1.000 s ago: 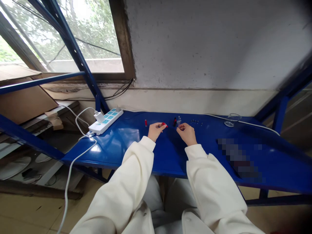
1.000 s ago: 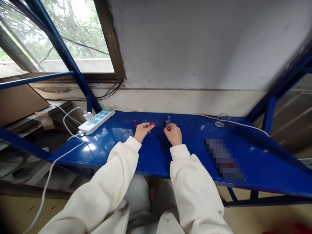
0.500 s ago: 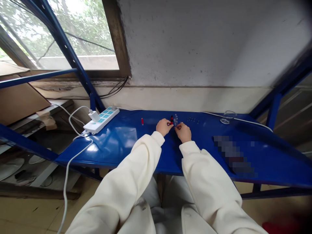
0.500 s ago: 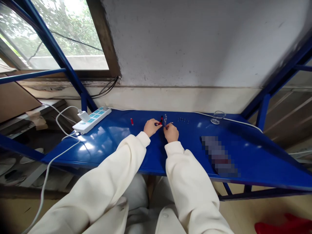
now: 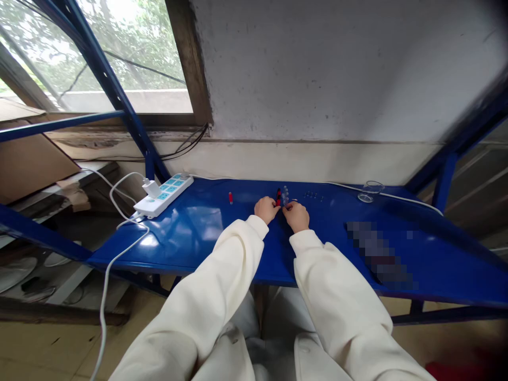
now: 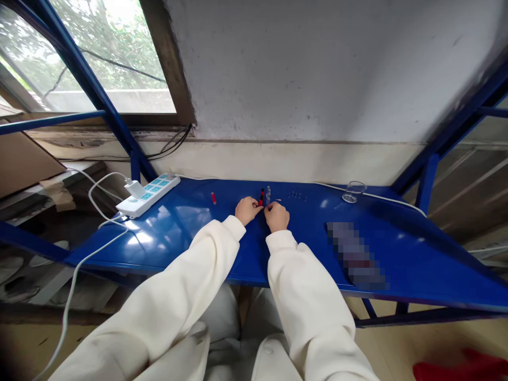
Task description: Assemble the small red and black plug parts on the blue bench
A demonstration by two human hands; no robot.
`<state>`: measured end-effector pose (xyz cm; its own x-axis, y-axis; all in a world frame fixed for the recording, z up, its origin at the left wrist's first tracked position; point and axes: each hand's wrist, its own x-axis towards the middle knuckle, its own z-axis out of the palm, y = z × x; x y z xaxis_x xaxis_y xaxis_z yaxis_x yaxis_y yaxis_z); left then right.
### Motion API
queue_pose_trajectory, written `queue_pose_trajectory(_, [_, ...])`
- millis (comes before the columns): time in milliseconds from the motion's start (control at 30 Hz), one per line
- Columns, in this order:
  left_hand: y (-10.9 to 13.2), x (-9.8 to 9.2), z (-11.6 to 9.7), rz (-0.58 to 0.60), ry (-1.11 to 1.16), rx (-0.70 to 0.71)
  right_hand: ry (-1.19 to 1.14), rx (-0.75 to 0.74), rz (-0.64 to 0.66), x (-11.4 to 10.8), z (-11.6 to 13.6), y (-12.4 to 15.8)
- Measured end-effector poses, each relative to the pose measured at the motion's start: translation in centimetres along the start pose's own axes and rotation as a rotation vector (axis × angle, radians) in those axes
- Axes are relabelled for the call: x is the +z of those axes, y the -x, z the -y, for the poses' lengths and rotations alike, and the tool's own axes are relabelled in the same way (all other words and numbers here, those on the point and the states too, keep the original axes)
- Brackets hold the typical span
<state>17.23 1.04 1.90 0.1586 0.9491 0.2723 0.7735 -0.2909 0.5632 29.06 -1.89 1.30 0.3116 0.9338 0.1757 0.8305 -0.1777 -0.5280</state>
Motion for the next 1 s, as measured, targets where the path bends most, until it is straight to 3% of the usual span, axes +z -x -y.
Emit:
queue_pose_trajectory(633, [0.2,-0.1,-0.5,0.025,-0.098,-0.024,0.067,0.016,0.012,-0.1,0.2,-0.4])
queue_pose_trajectory(767, [0.4,-1.0,-0.4,0.013,-0.122,0.002,0.067,0.012,0.017,-0.3,0.3,-0.3])
queue_pose_trajectory(867, [1.1,-2.7,-0.1,-0.086,-0.116,0.031,0.087,0.014,0.035,-0.4,0.4,-0.3])
queue_pose_trajectory(1000, [2.7,-5.6,1.1,-0.39,0.01,0.117,0.118,0.014,0.029,-0.8,0.4,0.1])
